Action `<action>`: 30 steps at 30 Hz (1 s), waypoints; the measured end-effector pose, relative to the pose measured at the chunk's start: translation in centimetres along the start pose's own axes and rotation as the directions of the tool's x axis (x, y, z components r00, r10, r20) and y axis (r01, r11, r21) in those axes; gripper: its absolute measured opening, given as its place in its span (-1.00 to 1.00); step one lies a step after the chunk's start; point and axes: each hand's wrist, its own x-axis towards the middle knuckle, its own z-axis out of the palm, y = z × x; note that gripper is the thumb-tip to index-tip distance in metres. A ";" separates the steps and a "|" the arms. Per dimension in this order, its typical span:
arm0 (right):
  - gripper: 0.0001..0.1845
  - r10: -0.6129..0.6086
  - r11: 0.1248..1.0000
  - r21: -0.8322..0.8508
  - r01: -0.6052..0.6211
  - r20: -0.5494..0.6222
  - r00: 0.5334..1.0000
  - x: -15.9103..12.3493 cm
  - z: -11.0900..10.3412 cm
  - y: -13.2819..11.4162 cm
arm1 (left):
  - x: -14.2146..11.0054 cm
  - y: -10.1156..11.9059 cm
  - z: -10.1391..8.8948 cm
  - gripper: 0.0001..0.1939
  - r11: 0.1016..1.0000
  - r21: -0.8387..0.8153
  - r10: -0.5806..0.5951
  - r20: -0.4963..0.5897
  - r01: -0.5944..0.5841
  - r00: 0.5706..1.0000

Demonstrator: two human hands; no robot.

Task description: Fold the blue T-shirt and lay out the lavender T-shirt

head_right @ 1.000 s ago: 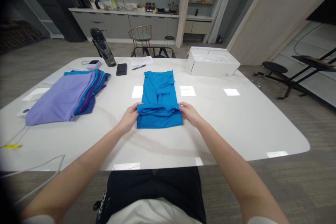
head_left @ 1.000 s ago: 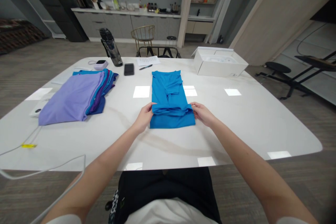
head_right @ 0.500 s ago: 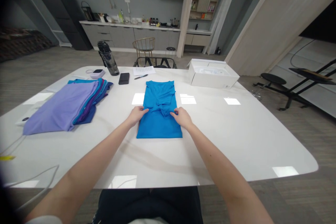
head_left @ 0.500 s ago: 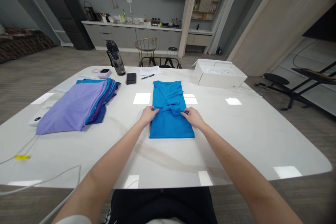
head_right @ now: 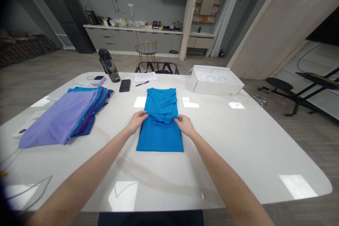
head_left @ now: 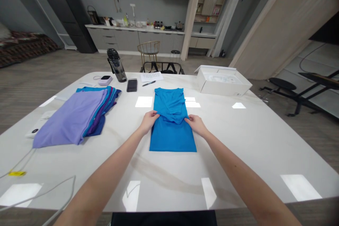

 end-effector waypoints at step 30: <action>-0.71 0.095 0.995 0.041 -0.087 -0.224 0.970 24.5 -0.8 -1.6 | 22.7 3.9 1.0 -0.75 0.970 -0.200 -0.182 -0.207 0.141 0.961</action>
